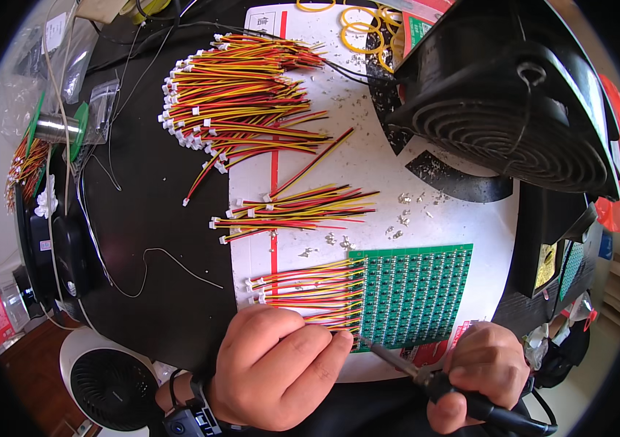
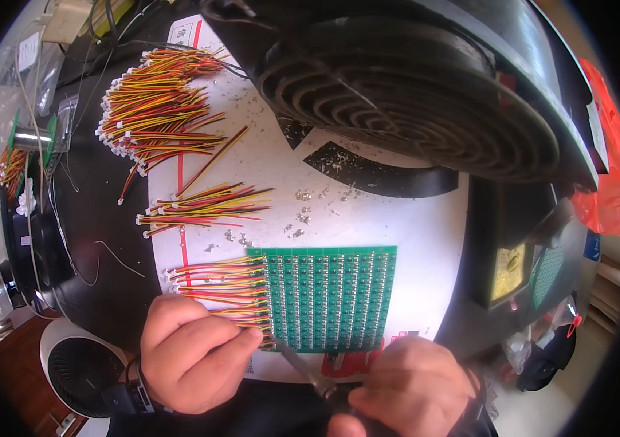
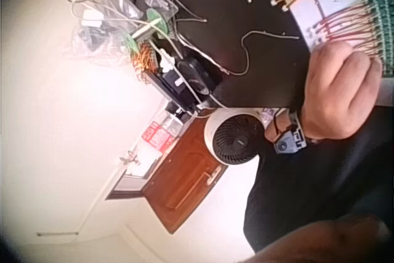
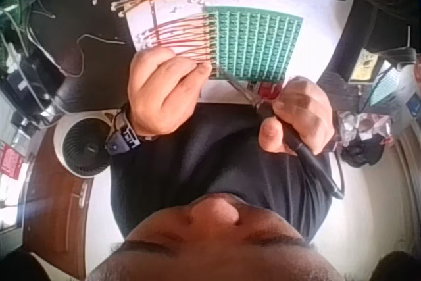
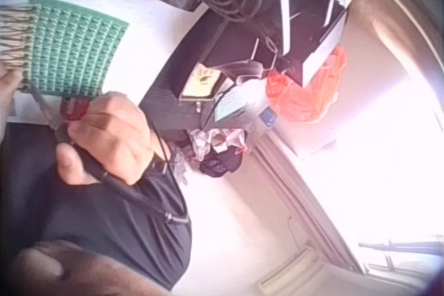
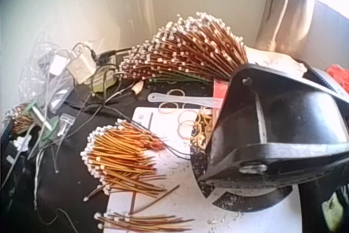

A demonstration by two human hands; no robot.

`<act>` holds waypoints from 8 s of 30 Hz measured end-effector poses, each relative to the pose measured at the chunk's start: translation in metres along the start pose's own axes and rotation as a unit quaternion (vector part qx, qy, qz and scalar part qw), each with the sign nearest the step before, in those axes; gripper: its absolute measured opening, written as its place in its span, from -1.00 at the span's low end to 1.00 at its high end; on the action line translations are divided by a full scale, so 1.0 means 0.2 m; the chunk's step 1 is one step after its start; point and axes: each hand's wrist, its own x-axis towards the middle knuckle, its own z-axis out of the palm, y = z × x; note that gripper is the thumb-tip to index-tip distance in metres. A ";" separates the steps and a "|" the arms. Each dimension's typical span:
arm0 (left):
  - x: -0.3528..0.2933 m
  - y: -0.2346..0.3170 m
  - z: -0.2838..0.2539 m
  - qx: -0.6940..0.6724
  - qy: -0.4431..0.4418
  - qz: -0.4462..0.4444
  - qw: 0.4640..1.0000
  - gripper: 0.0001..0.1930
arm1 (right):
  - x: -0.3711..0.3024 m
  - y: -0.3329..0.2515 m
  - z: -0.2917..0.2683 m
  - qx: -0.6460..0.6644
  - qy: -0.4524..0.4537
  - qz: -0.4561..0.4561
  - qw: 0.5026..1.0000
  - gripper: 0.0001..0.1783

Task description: Soldering various red and yellow wires onto a green printed circuit board (PCB) array using a soldering iron.

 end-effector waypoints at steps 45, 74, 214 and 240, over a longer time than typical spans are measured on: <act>-0.02 0.01 0.01 0.069 0.090 0.044 0.993 -0.73 | -0.09 0.05 0.07 -0.052 0.225 -0.067 0.971 -0.66; 0.01 0.02 0.00 0.074 0.012 0.041 0.996 -0.77 | -0.08 0.01 0.02 -0.069 0.217 -0.045 0.973 -0.68; 0.30 -0.04 -0.37 -0.434 -0.036 -0.273 0.858 -0.65 | -0.11 0.00 -0.10 -0.088 0.116 -0.041 0.989 -0.73; 0.23 -0.09 -0.24 -0.669 0.005 -0.315 0.673 -0.55 | -0.06 -0.05 -0.01 -0.088 0.268 -0.037 0.959 -0.62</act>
